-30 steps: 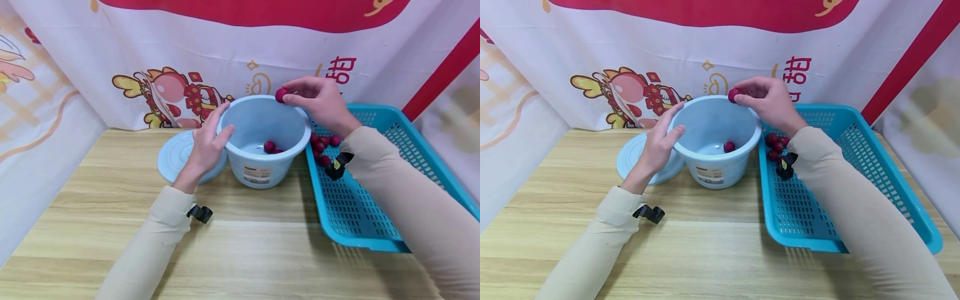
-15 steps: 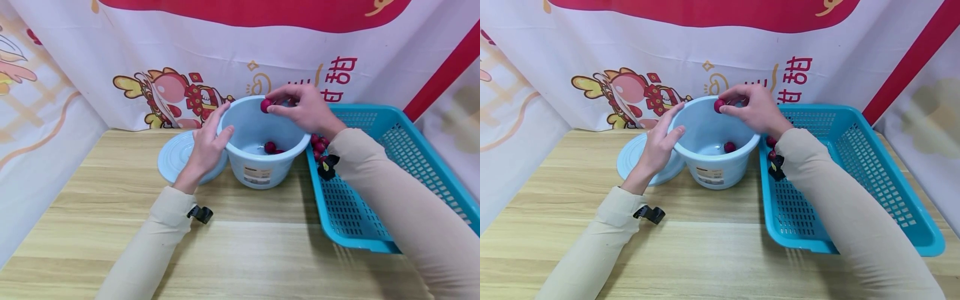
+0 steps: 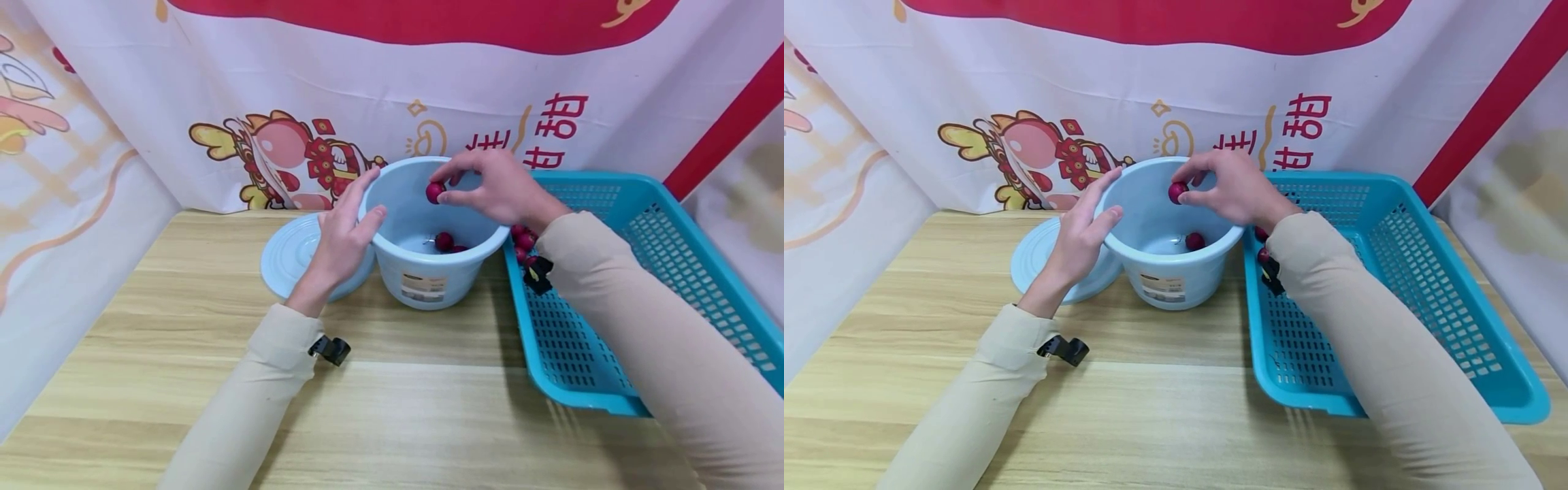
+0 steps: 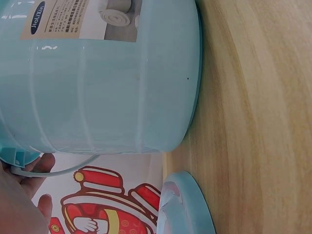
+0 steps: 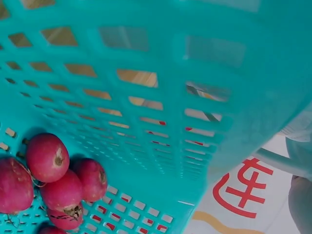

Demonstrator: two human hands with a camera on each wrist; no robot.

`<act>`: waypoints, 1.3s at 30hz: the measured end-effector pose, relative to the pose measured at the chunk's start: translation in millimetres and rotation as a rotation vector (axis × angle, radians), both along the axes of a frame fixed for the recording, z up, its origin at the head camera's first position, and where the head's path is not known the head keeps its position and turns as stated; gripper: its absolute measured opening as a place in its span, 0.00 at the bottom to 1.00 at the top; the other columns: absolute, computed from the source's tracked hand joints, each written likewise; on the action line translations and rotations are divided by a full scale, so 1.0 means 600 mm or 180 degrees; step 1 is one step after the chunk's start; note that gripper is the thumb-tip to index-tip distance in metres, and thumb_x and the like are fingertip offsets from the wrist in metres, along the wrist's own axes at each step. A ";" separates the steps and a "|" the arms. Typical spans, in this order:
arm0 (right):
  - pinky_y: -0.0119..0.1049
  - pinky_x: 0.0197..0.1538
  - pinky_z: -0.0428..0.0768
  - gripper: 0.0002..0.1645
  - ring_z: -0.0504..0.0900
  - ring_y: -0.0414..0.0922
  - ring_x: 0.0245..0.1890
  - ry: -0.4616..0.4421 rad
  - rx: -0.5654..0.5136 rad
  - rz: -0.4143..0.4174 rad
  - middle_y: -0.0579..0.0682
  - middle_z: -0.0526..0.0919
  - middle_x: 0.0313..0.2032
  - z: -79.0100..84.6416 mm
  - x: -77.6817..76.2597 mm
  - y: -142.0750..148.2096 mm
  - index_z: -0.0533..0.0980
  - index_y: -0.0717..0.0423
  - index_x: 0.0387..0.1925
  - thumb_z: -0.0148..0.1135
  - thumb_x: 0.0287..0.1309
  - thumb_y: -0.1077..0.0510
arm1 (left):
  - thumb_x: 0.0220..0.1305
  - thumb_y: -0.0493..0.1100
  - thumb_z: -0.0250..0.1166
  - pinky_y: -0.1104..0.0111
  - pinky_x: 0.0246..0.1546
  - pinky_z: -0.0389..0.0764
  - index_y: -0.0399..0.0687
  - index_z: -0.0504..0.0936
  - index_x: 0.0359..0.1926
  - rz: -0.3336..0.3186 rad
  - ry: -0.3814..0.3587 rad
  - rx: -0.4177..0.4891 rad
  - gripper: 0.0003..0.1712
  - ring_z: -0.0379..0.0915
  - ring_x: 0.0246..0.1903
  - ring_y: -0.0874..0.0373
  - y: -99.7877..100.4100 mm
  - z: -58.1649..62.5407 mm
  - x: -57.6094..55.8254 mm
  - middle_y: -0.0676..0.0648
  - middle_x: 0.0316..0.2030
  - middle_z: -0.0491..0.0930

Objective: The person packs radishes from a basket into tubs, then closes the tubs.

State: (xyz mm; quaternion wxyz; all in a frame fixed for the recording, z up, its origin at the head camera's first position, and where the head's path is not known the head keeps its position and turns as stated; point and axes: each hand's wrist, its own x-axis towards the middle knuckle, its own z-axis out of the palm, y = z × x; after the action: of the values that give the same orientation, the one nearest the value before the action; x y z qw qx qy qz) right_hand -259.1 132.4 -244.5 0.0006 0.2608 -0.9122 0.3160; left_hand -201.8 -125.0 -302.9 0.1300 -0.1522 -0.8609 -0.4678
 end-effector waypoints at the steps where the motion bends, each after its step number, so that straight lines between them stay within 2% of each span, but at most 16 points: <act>1: 0.54 0.60 0.80 0.23 0.80 0.54 0.58 -0.0008 0.0020 0.0008 0.53 0.86 0.57 0.000 0.000 0.000 0.85 0.48 0.61 0.75 0.64 0.54 | 0.74 0.54 0.53 0.44 0.66 0.51 0.60 0.61 0.82 -0.0005 -0.0003 -0.0003 0.38 0.61 0.78 0.49 0.000 0.000 -0.001 0.53 0.82 0.62; 8: 0.59 0.66 0.78 0.23 0.76 0.53 0.65 -0.0043 0.0104 0.0057 0.53 0.85 0.62 0.000 -0.001 -0.001 0.85 0.49 0.61 0.74 0.64 0.56 | 0.73 0.55 0.53 0.43 0.66 0.50 0.59 0.61 0.83 -0.0011 -0.0028 -0.0011 0.38 0.61 0.78 0.48 -0.001 0.001 0.001 0.51 0.82 0.62; 32: 0.58 0.65 0.79 0.23 0.77 0.53 0.64 -0.0057 0.0103 0.0060 0.54 0.85 0.62 -0.001 0.000 0.001 0.84 0.49 0.62 0.73 0.66 0.56 | 0.74 0.55 0.52 0.44 0.65 0.51 0.59 0.61 0.83 -0.0026 -0.0014 -0.0036 0.39 0.61 0.78 0.48 -0.001 0.001 0.000 0.51 0.82 0.62; 39: 0.55 0.63 0.80 0.21 0.79 0.52 0.61 -0.0077 0.0062 0.0069 0.54 0.86 0.59 -0.001 0.000 0.002 0.85 0.51 0.60 0.73 0.66 0.57 | 0.74 0.55 0.52 0.44 0.65 0.51 0.60 0.60 0.83 -0.0010 -0.0037 -0.0037 0.39 0.61 0.78 0.48 0.000 0.001 0.001 0.51 0.82 0.61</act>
State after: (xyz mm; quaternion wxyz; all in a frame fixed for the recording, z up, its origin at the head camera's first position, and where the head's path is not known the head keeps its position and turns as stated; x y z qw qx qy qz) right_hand -259.3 133.8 -245.3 -0.0164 0.2668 -0.9123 0.3102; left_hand -201.1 -124.9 -302.0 0.1234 -0.1516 -0.8641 -0.4638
